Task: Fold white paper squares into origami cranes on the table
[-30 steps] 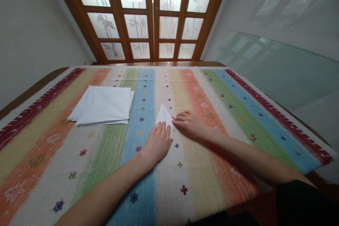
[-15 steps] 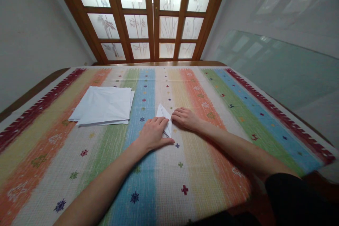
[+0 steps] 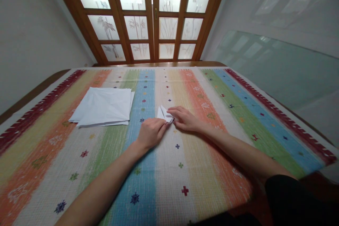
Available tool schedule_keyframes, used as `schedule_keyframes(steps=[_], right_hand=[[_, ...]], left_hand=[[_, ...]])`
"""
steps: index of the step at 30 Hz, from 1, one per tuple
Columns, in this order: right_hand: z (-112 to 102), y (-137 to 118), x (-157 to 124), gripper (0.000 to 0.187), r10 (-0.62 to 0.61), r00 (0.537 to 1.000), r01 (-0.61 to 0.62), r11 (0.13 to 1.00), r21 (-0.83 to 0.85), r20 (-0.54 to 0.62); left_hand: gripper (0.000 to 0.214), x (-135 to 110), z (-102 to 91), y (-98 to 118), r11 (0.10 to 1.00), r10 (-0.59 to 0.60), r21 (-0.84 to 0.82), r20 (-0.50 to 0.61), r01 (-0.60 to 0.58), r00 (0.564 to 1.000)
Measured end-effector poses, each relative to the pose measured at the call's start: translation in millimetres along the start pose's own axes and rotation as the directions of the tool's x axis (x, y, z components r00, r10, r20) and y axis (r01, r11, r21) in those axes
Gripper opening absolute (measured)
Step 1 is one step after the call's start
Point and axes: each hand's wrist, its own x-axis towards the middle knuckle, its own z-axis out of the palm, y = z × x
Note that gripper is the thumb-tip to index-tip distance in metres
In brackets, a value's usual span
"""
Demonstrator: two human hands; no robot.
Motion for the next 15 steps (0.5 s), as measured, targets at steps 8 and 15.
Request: schedule_keyframes(steps=[8,15], right_hand=[[-1,-27,15,0.017,0.312,0.943,-0.327,0.820,0.469,0.113],[9,-45,11,0.019,0.296,0.911,-0.411,0.604,0.683,0.287]], left_hand=[[0.048,11,-17.7,0,0.655,-0.396,-0.748,-0.214,0.111,0.893],[0.030,18,-22.1,2,0.593,-0.579,-0.788,-0.274,0.166,0.768]])
